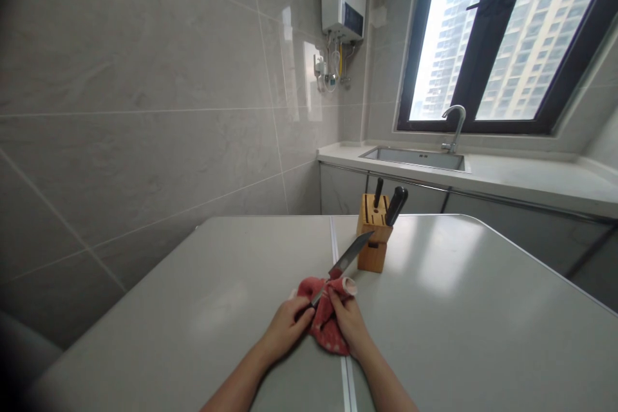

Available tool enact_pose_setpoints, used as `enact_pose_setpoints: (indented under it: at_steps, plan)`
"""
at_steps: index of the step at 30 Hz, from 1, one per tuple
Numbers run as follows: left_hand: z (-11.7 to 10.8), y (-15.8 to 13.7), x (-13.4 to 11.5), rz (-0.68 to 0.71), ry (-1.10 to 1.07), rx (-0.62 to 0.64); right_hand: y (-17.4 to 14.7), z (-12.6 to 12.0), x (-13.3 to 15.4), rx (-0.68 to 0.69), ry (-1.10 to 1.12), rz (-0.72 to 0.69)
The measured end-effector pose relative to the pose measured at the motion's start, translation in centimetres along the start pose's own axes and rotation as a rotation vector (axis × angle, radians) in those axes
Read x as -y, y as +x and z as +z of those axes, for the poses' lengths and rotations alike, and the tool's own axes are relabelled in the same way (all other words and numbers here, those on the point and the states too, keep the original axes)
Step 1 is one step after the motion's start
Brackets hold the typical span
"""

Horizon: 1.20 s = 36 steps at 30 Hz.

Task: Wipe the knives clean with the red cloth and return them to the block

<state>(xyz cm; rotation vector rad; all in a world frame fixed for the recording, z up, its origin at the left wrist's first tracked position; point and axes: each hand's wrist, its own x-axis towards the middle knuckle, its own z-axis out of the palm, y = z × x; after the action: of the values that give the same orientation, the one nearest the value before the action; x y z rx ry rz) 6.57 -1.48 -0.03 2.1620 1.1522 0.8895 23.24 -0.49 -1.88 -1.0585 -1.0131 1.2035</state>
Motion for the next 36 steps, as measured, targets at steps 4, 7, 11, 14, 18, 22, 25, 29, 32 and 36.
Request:
enact_pose_setpoints:
  at_steps: [4, 7, 11, 14, 18, 22, 25, 29, 32, 36]
  plan:
    - [0.03, -0.03, -0.04, 0.0, 0.012, -0.009, -0.04, 0.1, 0.09, 0.021, -0.019, -0.029]
    - [0.04, 0.0, -0.07, -0.006, 0.014, -0.016, -0.21, 0.11, 0.32, 0.041, -0.046, -0.064]
    - [0.02, -0.01, -0.17, 0.012, -0.001, -0.014, -0.5, 0.08, 0.76, 0.128, -0.042, -0.07]
    - [-0.05, -0.01, -0.33, 0.018, -0.003, -0.01, -0.53, 0.03, 0.78, 0.148, -0.041, -0.072]
    - [-0.15, 0.05, -0.48, 0.011, -0.006, -0.006, -0.42, 0.0, 0.54, 0.123, -0.063, -0.087]
    - [-0.02, 0.08, -0.18, 0.006, 0.019, -0.008, -0.3, 0.02, 0.43, 0.062, -0.099, -0.082]
    - [0.09, 0.08, 0.08, -0.003, 0.042, -0.012, -0.11, 0.02, 0.31, 0.056, -0.119, -0.063]
    - [0.04, 0.09, 0.05, -0.005, 0.036, -0.007, 0.09, 0.06, 0.15, 0.064, -0.078, -0.029]
    - [-0.01, 0.09, -0.06, -0.008, 0.037, -0.011, 0.1, 0.09, 0.2, 0.081, -0.033, 0.015]
    - [0.06, 0.07, -0.04, -0.014, 0.047, -0.004, 0.14, 0.1, 0.31, 0.027, -0.04, 0.032]
